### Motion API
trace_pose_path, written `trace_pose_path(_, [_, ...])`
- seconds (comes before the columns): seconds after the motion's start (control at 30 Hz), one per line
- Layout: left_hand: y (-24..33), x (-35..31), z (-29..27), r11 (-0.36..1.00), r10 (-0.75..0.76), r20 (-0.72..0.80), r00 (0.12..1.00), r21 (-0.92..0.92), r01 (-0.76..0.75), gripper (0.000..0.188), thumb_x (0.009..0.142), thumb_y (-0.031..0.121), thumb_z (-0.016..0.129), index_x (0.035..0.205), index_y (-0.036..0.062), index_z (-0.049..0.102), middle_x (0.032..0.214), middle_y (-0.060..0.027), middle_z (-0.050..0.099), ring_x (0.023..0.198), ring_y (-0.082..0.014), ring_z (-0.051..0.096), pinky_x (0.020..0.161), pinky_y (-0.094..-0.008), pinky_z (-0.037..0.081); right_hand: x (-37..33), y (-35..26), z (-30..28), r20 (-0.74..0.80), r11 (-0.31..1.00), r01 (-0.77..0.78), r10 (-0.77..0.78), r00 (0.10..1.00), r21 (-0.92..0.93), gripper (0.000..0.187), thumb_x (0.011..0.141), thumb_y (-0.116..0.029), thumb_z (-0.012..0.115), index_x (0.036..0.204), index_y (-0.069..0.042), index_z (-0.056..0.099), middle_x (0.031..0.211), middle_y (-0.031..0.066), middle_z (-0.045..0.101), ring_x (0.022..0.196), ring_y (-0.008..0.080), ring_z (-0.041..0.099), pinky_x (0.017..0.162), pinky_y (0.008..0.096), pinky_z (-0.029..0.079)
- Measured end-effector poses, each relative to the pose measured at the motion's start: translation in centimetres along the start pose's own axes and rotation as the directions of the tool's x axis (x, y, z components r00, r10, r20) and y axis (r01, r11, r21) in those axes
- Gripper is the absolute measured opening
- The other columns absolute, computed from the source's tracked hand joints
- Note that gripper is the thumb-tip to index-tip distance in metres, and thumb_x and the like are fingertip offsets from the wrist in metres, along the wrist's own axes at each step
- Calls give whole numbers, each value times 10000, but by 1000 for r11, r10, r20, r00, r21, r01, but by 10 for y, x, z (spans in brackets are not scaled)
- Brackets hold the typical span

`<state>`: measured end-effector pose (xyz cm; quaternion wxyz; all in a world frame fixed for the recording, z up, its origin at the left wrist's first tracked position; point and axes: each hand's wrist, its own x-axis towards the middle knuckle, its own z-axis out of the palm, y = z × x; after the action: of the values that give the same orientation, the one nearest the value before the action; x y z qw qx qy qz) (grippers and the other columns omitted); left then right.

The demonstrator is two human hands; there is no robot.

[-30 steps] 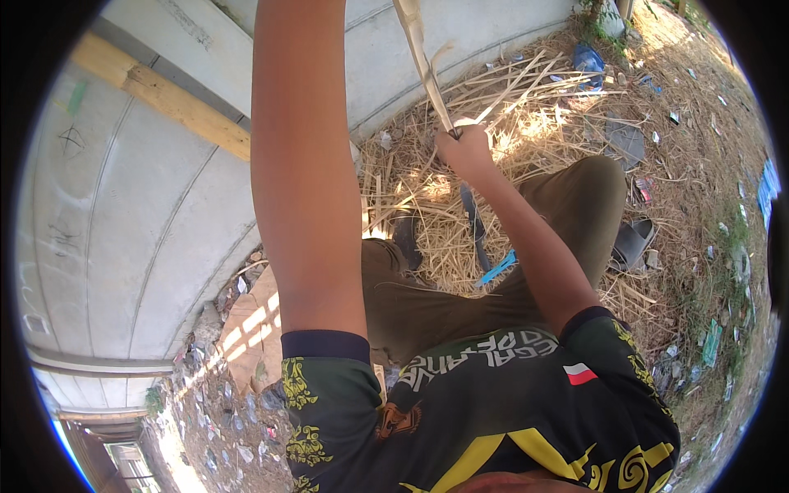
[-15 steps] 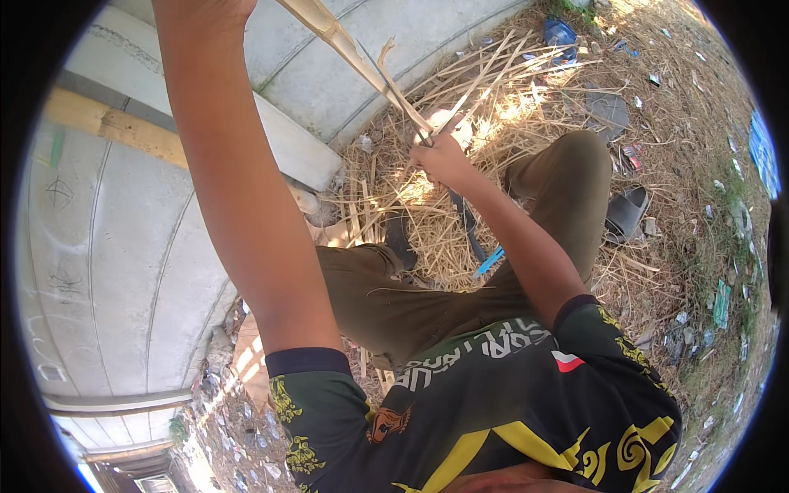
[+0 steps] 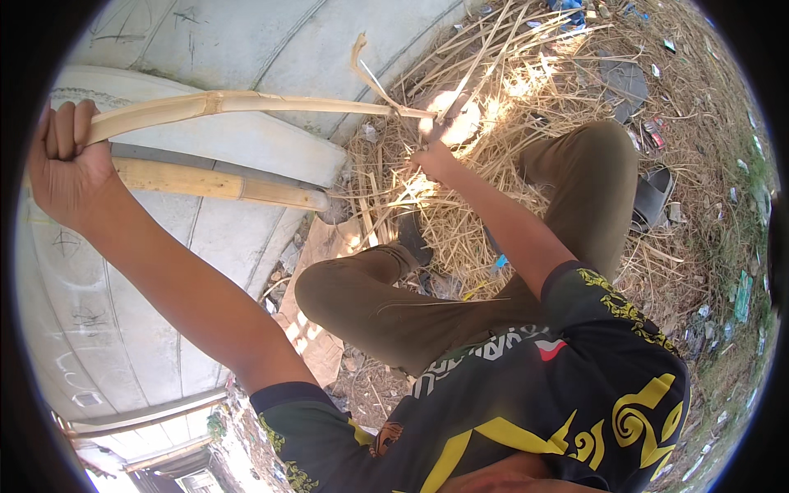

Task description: The person sits on the ground and uses a utility knife to shave thin strips from a bamboo stick. They then switch to a larger machete to continue splitting and shaving the bamboo into thinner pieces.

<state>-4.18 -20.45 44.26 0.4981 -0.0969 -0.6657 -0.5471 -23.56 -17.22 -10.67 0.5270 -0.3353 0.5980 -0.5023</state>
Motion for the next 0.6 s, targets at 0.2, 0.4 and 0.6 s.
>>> trace_pose_path(0.2, [13,-4,-28,996,-36,-92,995,75,43,220,838,-155,593,863,46,507,559,46,202,466,-87,176,514,-266,208,-3,-13,4,164,929,-119,64,984,351,223,762,-190,690,672,13,668,566,131,592,460,207,558,447,352,430])
trace_pose_path(0.4, [11,-24,2,952,142,-210,967,297,-75,241,854,-123,561,735,56,453,585,5,153,504,-112,145,528,-286,183,-81,-125,35,-49,881,360,-392,918,-306,364,780,-310,700,836,48,730,688,249,673,648,393,685,693,475,553])
trace_pose_path(0.6, [21,-40,3,902,239,-275,931,419,-108,327,844,-116,566,671,94,383,588,20,127,508,-119,103,532,-296,181,-38,-34,30,-96,905,253,-302,948,-342,398,827,-337,691,909,49,741,763,234,708,702,377,719,724,469,586])
